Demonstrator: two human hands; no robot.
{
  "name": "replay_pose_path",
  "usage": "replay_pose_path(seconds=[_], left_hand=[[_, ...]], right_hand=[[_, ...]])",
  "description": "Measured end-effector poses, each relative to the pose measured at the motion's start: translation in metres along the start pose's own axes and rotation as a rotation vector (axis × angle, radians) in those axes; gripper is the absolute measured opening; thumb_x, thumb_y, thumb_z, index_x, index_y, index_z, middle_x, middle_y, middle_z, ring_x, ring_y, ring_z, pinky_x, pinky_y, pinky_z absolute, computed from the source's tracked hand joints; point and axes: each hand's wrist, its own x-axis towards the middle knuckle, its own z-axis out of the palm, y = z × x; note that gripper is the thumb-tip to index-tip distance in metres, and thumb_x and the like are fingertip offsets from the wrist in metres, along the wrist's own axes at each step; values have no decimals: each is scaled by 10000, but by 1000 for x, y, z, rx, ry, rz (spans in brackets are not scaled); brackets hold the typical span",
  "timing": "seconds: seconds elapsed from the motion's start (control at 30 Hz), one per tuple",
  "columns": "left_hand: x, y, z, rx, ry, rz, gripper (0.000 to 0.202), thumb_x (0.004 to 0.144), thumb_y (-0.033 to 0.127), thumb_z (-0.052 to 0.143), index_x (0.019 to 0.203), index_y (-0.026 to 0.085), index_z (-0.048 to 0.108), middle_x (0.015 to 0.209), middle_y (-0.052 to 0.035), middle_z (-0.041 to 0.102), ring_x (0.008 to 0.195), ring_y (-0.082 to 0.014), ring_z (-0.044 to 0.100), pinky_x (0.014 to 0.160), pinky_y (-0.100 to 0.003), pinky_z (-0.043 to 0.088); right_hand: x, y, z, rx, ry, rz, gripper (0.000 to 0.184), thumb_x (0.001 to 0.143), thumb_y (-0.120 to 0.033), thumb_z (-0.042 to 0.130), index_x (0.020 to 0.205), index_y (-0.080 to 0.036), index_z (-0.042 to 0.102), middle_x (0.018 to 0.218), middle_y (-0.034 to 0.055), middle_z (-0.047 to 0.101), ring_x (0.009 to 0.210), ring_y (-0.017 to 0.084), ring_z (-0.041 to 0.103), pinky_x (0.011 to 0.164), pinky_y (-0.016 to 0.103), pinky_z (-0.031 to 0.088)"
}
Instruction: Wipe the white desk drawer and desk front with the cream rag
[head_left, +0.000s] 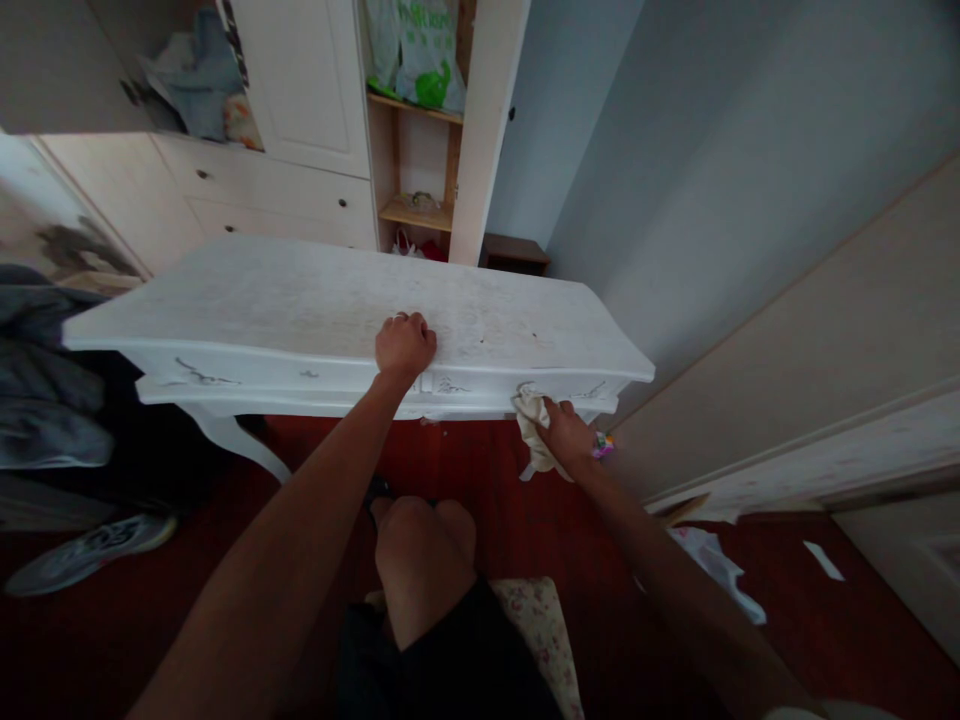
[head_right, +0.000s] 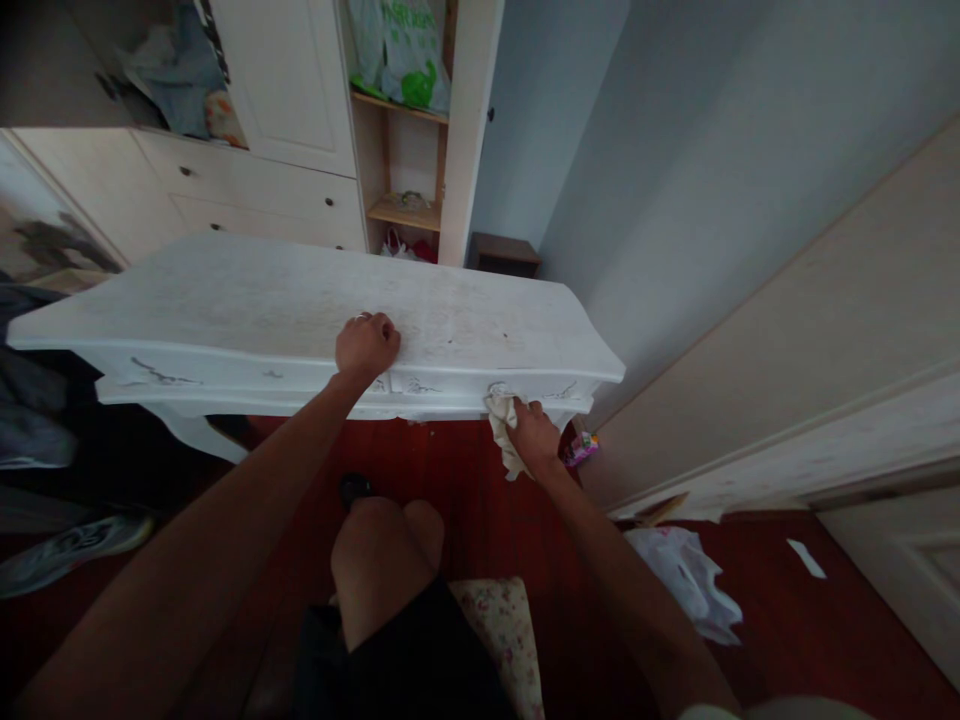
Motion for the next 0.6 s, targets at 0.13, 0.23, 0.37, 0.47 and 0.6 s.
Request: replay_pose_path(seconds=[0.13, 0.23, 0.37, 0.47, 0.6], left_hand=[[0, 0, 2, 1, 7, 1, 325, 918, 252, 427, 1072, 166, 699, 1098, -177, 679, 1078, -325, 600, 864, -414, 479], [0, -1, 3, 5, 8, 3, 325, 916, 256, 428, 1070, 169, 701, 1096, -176, 679, 1070, -325, 600, 862, -415, 478], [-1, 0, 1, 4, -1, 0, 326, 914, 258, 426, 1070, 175, 700, 1095, -179, 675, 1074, -330, 596, 867, -421, 474], [-1, 0, -1, 14, -14, 0, 334, 918, 262, 418, 1076, 176, 699, 1102, -178, 673, 1079, -325, 595, 874, -417, 472], [-1, 1, -2, 35, -18, 1, 340, 920, 267, 414, 1076, 175, 701, 1101, -178, 677, 1082, -323, 599, 876, -410, 474]], right_hand=[[9, 41, -11, 68, -26, 164, 493, 962, -407, 524, 1414, -213, 546, 1231, 154, 649, 1022, 284, 699, 829, 348, 525], [8, 54, -23, 119, -9, 161, 485, 950, -420, 529, 1376, -195, 585, 1196, 154, 671, 1046, 289, 690, 843, 340, 519], [-1, 32, -41, 89, 51, -12, 543, 937, -435, 562, 1439, -229, 536, 1300, 142, 626, 1048, 288, 681, 860, 351, 523], [-2, 0, -50, 65, 68, -222, 594, 939, -409, 580, 1503, -273, 458, 1431, 128, 544, 1126, 283, 644, 901, 351, 520], [5, -26, -52, -19, 44, -394, 623, 927, -346, 605, 1517, -256, 424, 1492, 138, 479, 1213, 295, 575, 925, 372, 519]])
